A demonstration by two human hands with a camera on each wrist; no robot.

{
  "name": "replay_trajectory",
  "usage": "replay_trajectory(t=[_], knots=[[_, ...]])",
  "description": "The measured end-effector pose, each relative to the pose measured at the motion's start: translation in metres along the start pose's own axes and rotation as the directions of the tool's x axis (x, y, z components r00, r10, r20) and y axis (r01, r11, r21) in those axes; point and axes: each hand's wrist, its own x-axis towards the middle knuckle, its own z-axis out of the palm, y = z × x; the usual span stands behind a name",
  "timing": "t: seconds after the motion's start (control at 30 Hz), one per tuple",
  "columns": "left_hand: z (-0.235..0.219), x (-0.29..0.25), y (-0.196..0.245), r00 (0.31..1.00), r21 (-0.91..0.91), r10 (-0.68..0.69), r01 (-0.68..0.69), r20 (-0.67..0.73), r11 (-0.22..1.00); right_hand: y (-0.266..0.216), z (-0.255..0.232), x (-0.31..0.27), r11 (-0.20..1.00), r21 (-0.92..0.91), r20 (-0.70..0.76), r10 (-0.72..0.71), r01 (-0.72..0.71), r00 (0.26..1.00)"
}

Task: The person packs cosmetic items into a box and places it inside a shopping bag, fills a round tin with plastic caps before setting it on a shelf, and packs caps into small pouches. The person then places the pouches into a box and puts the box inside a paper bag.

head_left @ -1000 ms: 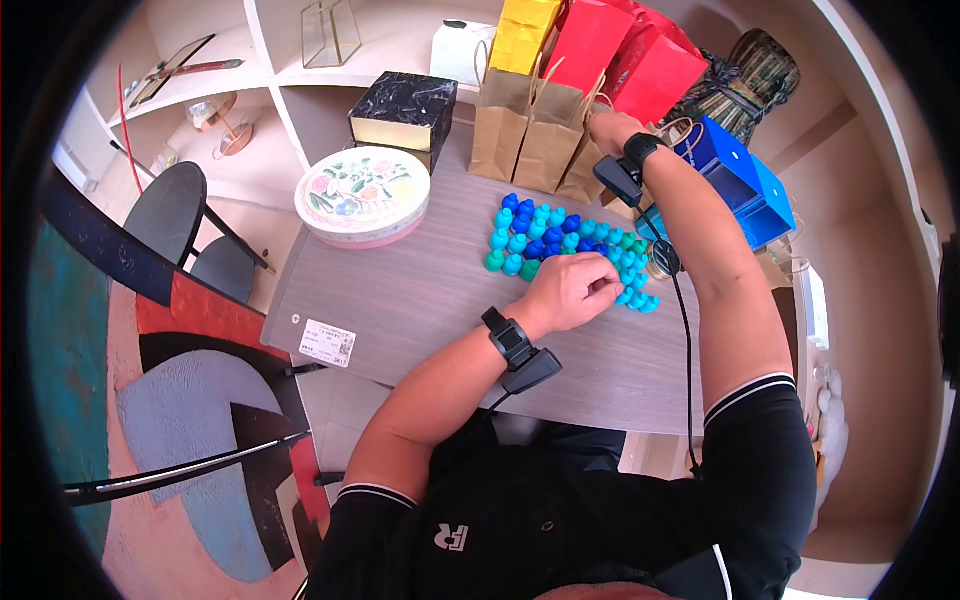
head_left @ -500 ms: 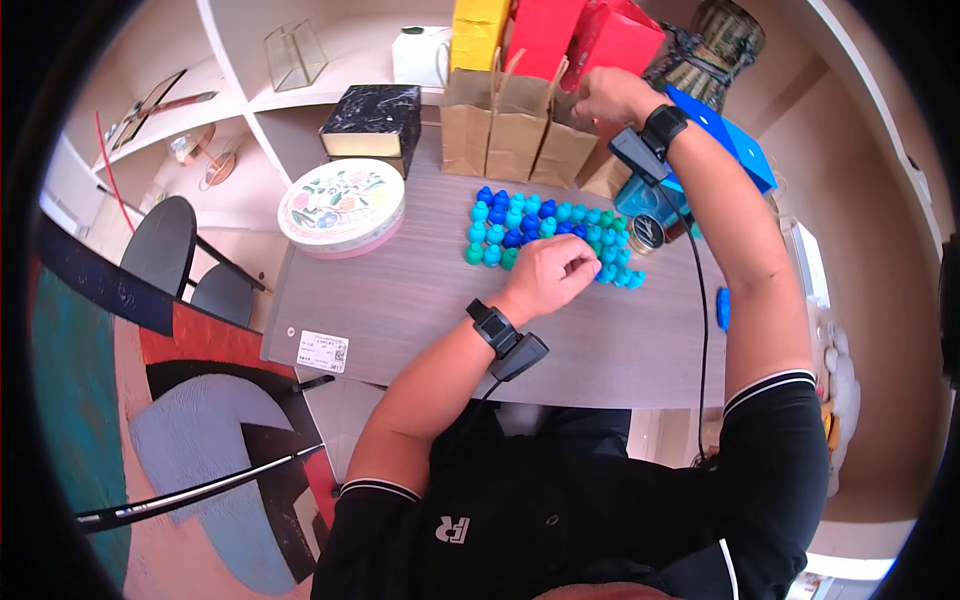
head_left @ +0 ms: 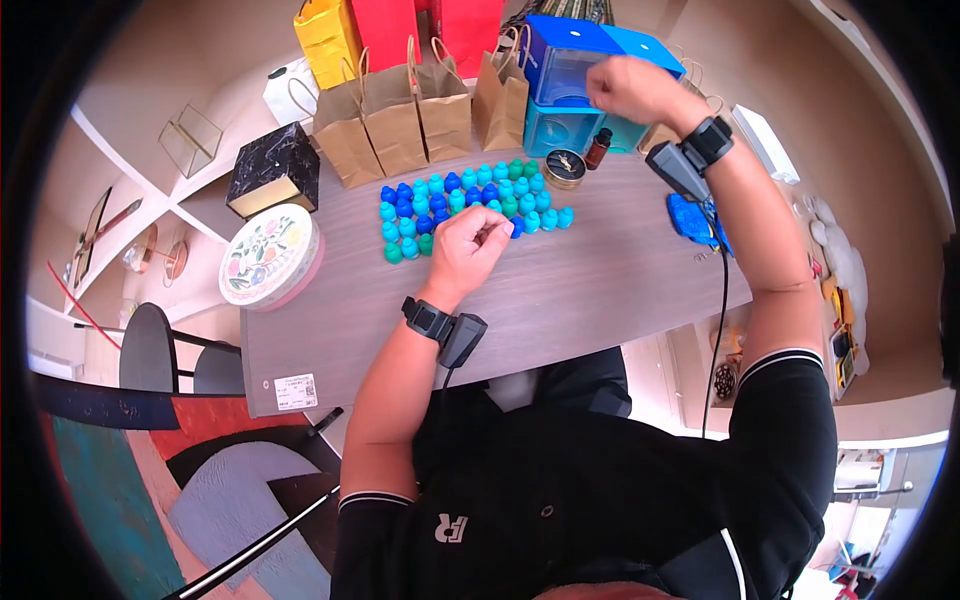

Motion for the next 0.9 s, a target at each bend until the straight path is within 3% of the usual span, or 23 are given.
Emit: replay_trajectory(t=[0.07, 0.13, 0.2, 0.3, 0.47, 0.73, 0.9], knots=[[0.003, -0.001, 0.000, 0.999, 0.029, 0.020, -0.021, 0.038, 0.999, 0.003, 0.024, -0.015, 0.979, -0.150, 0.102, 0.152, -0.136, 0.983], [0.004, -0.001, 0.001, 0.999, 0.027, 0.028, -0.030, 0.046, 0.999, 0.014, 0.051, -0.022, 0.964, -0.161, 0.189, 0.240, -0.211, 0.952], [0.003, -0.002, 0.000, 0.999, 0.037, 0.032, -0.034, 0.038, 0.999, 0.038, 0.089, -0.025, 0.981, -0.012, 0.109, 0.192, -0.192, 0.975], [0.001, -0.001, -0.007, 0.999, 0.015, 0.030, -0.030, -0.015, 0.999, 0.052, 0.109, -0.025, 0.976, 0.138, 0.050, 0.160, -0.166, 0.986], [-0.002, -0.001, -0.004, 1.000, 0.009, -0.007, 0.007, -0.007, 1.000, 0.051, 0.100, -0.032, 0.965, 0.196, 0.080, 0.163, -0.176, 0.983], [0.000, -0.001, -0.003, 1.000, -0.001, 0.023, -0.023, -0.002, 1.000, 0.038, 0.105, -0.026, 0.973, 0.112, 0.039, 0.199, -0.202, 0.979], [-0.002, 0.000, -0.001, 0.999, 0.008, 0.042, -0.042, -0.033, 0.999, 0.020, 0.081, -0.035, 0.981, 0.000, 0.031, 0.192, -0.192, 0.981]])
